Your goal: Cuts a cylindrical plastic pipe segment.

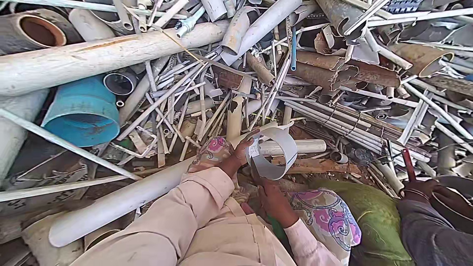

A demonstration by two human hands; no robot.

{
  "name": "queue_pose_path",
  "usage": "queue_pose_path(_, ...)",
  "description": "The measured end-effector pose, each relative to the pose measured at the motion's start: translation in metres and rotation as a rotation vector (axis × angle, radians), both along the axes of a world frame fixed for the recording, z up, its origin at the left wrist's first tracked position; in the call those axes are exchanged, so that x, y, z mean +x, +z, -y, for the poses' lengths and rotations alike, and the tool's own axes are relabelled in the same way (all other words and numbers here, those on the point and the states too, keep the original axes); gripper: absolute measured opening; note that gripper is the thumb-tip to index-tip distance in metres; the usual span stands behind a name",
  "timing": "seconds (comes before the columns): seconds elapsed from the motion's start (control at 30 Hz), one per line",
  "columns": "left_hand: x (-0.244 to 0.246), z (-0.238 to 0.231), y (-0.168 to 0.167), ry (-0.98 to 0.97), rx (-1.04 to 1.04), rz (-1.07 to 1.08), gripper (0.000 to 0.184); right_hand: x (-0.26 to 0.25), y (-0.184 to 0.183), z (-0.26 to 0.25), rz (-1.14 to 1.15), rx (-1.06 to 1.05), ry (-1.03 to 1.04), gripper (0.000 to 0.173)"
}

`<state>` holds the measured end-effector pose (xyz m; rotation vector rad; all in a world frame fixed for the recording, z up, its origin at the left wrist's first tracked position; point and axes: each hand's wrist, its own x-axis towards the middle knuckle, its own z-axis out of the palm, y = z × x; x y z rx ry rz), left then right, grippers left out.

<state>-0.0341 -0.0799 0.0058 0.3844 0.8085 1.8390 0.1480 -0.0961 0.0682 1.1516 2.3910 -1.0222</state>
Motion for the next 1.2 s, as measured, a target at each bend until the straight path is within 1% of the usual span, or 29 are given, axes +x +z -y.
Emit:
queue_pose_path(0.03, -0.002, -0.001, -0.001, 0.015, 0.005, -0.033, 0.041, 0.000, -0.003, -0.002, -0.033, -0.029, -0.010, 0.039)
queue_pose_path(0.13, -0.014, -0.014, -0.025, 0.032, 0.106, -0.144, 0.052, 0.002, -0.010, -0.010, -0.060, -0.064, -0.047, 0.038)
queue_pose_path(0.3, -0.014, -0.015, -0.029, 0.061, 0.064, -0.222, 0.056, 0.005, 0.001, -0.012, 0.093, 0.013, 0.014, 0.042)
queue_pose_path(0.43, -0.012, -0.018, -0.033, 0.007, 0.060, -0.273, 0.065, 0.008, 0.006, -0.005, 0.106, -0.017, 0.042, 0.043)
queue_pose_path(0.53, -0.008, -0.019, -0.034, -0.027, 0.069, -0.299, 0.064, 0.013, -0.001, -0.004, 0.081, -0.020, 0.040, 0.041)
queue_pose_path(0.63, -0.004, -0.019, -0.034, -0.064, 0.054, -0.307, 0.062, 0.017, -0.007, -0.004, 0.115, 0.020, 0.086, 0.041)
queue_pose_path(0.77, -0.003, -0.019, -0.040, -0.148, 0.053, -0.292, 0.063, 0.012, -0.006, 0.000, 0.171, 0.034, 0.140, 0.041)
queue_pose_path(0.9, -0.007, -0.019, -0.046, -0.239, 0.068, -0.408, 0.065, 0.004, -0.003, 0.002, 0.249, 0.031, 0.190, 0.040)
queue_pose_path(1.03, -0.010, -0.018, -0.048, -0.259, 0.069, -0.448, 0.063, 0.000, -0.006, 0.000, 0.257, 0.032, 0.224, 0.039)
queue_pose_path(1.2, -0.011, -0.012, -0.043, -0.253, 0.068, -0.386, 0.060, -0.007, -0.006, 0.001, 0.278, 0.040, 0.199, 0.040)
